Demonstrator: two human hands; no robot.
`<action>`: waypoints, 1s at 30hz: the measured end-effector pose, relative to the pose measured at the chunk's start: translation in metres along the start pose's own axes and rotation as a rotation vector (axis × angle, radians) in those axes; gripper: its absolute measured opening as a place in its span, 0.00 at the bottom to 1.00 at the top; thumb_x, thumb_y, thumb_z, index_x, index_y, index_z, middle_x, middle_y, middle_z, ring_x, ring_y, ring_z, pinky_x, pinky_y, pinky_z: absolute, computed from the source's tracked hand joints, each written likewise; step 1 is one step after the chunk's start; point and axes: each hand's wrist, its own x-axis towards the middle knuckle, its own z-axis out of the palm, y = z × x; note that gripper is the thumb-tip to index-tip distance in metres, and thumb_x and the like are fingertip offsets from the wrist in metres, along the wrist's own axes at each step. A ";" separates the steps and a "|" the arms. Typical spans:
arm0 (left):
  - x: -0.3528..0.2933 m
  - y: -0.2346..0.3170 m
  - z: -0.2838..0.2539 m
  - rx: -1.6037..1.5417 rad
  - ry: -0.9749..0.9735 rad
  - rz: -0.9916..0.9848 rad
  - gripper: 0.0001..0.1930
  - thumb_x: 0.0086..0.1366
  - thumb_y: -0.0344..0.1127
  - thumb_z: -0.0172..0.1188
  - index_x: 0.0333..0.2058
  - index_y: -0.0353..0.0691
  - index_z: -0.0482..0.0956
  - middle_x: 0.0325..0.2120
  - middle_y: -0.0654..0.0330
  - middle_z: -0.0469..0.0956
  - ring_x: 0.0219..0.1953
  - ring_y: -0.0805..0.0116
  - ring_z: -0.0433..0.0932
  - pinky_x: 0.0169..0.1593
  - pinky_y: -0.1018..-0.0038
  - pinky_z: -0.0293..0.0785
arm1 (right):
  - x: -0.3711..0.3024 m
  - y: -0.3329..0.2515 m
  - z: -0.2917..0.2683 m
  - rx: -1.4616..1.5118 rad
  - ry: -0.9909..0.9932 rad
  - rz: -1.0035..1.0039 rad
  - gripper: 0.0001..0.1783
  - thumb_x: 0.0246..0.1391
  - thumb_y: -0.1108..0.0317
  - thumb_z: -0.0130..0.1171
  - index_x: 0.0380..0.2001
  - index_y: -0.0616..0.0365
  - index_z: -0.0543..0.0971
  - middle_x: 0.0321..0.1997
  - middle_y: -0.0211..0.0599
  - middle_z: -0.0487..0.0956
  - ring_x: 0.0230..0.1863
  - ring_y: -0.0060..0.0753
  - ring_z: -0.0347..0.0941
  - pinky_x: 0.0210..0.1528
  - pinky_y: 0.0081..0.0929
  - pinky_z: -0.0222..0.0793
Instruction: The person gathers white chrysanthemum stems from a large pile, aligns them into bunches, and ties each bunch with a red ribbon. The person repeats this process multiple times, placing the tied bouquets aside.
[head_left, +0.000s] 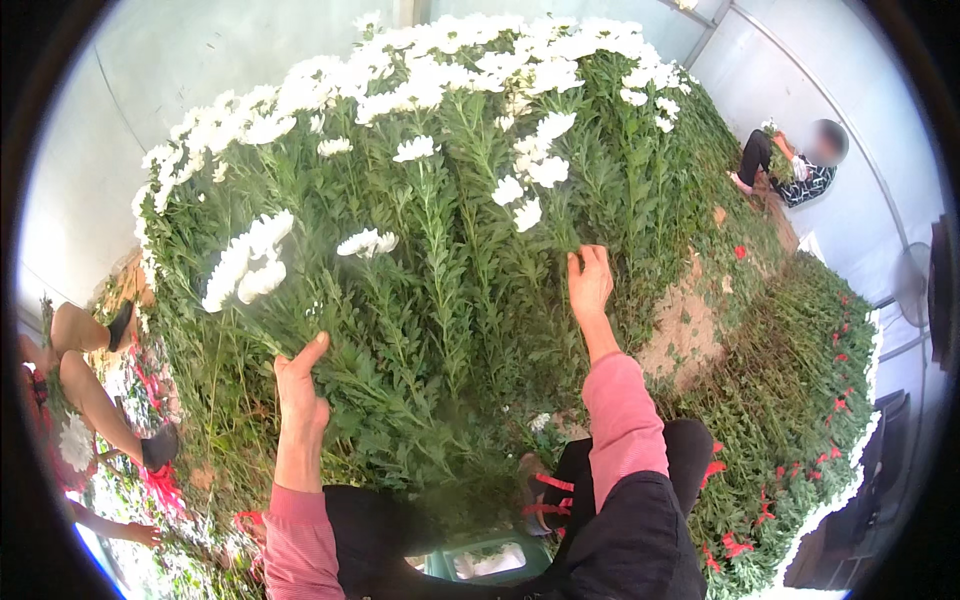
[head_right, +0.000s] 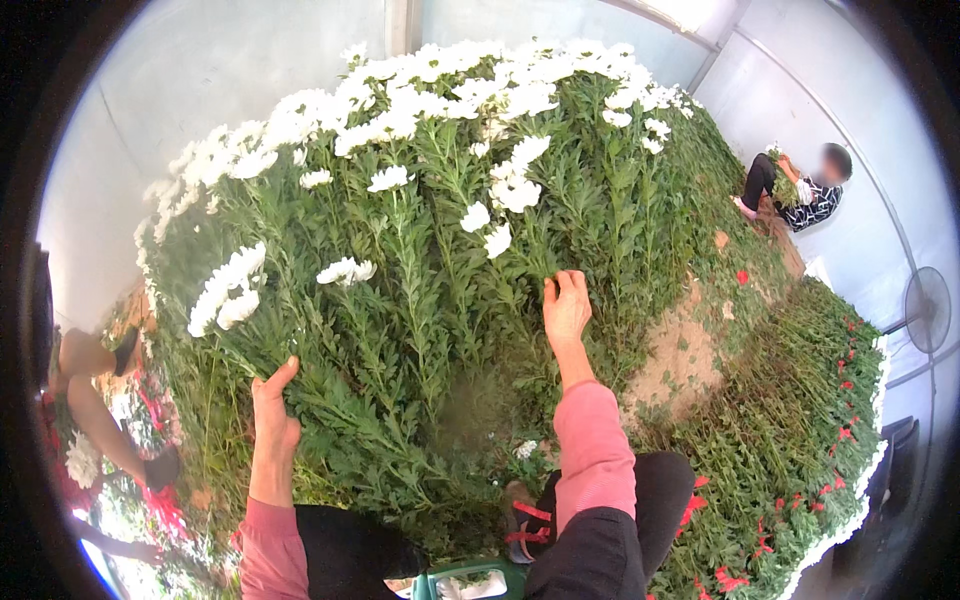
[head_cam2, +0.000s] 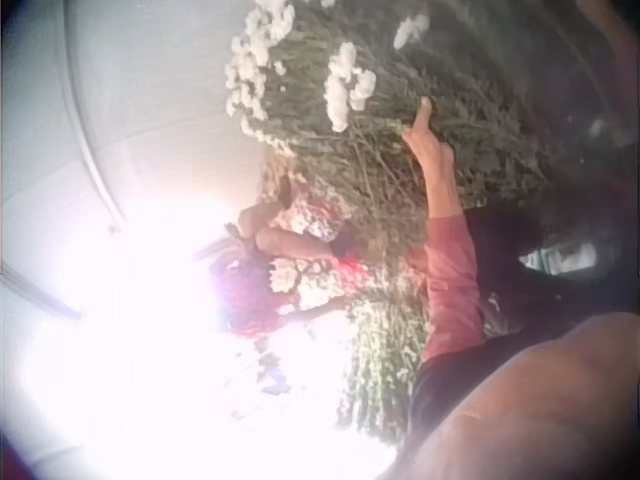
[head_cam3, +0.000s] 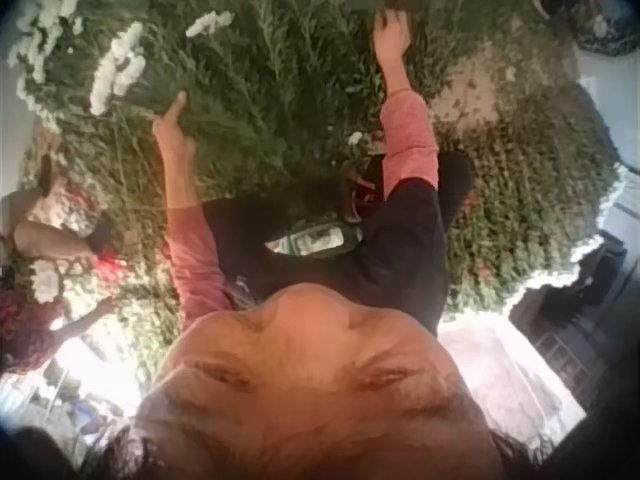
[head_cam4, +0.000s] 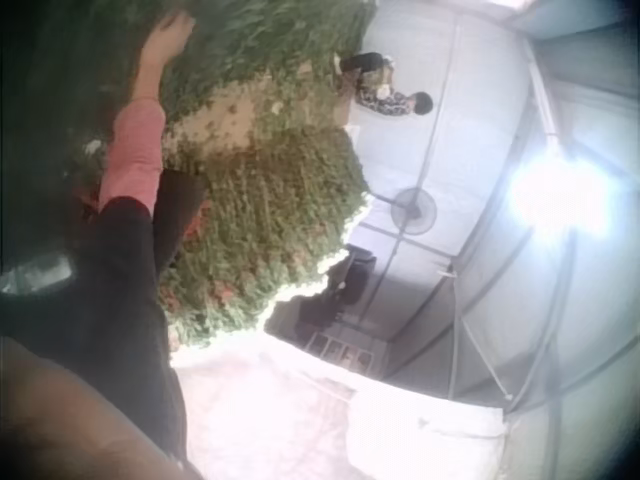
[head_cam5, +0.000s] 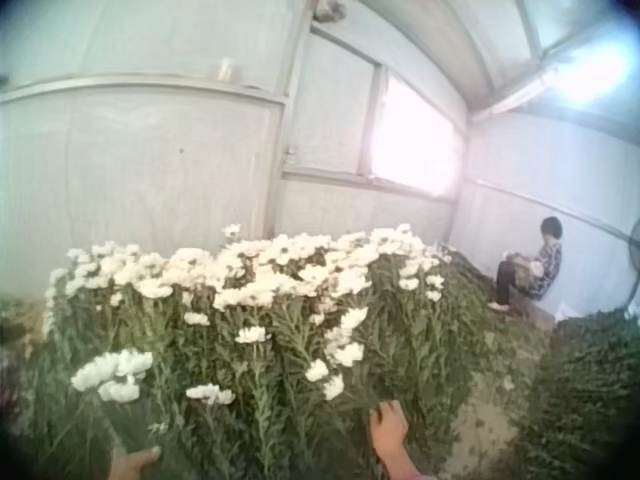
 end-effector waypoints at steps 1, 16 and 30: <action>-0.002 0.001 0.002 -0.005 -0.008 -0.007 0.24 0.56 0.28 0.70 0.46 0.39 0.65 0.43 0.56 0.77 0.45 0.64 0.77 0.52 0.61 0.75 | -0.006 -0.008 -0.005 0.025 -0.003 -0.015 0.08 0.61 0.66 0.58 0.39 0.59 0.76 0.46 0.40 0.73 0.41 0.49 0.74 0.43 0.43 0.71; -0.013 0.008 0.008 -0.002 0.029 -0.042 0.33 0.54 0.30 0.72 0.52 0.31 0.59 0.46 0.49 0.73 0.52 0.59 0.74 0.57 0.58 0.70 | 0.033 -0.138 -0.031 0.039 -0.096 -0.364 0.16 0.65 0.59 0.55 0.46 0.62 0.73 0.44 0.46 0.75 0.38 0.54 0.78 0.38 0.45 0.73; 0.005 -0.003 -0.021 -0.230 -0.195 -0.111 0.26 0.58 0.33 0.70 0.45 0.39 0.59 0.42 0.51 0.73 0.42 0.61 0.78 0.45 0.61 0.79 | -0.146 -0.283 -0.067 0.502 -0.340 -0.747 0.27 0.59 0.66 0.62 0.60 0.60 0.72 0.35 0.36 0.69 0.25 0.34 0.72 0.25 0.29 0.72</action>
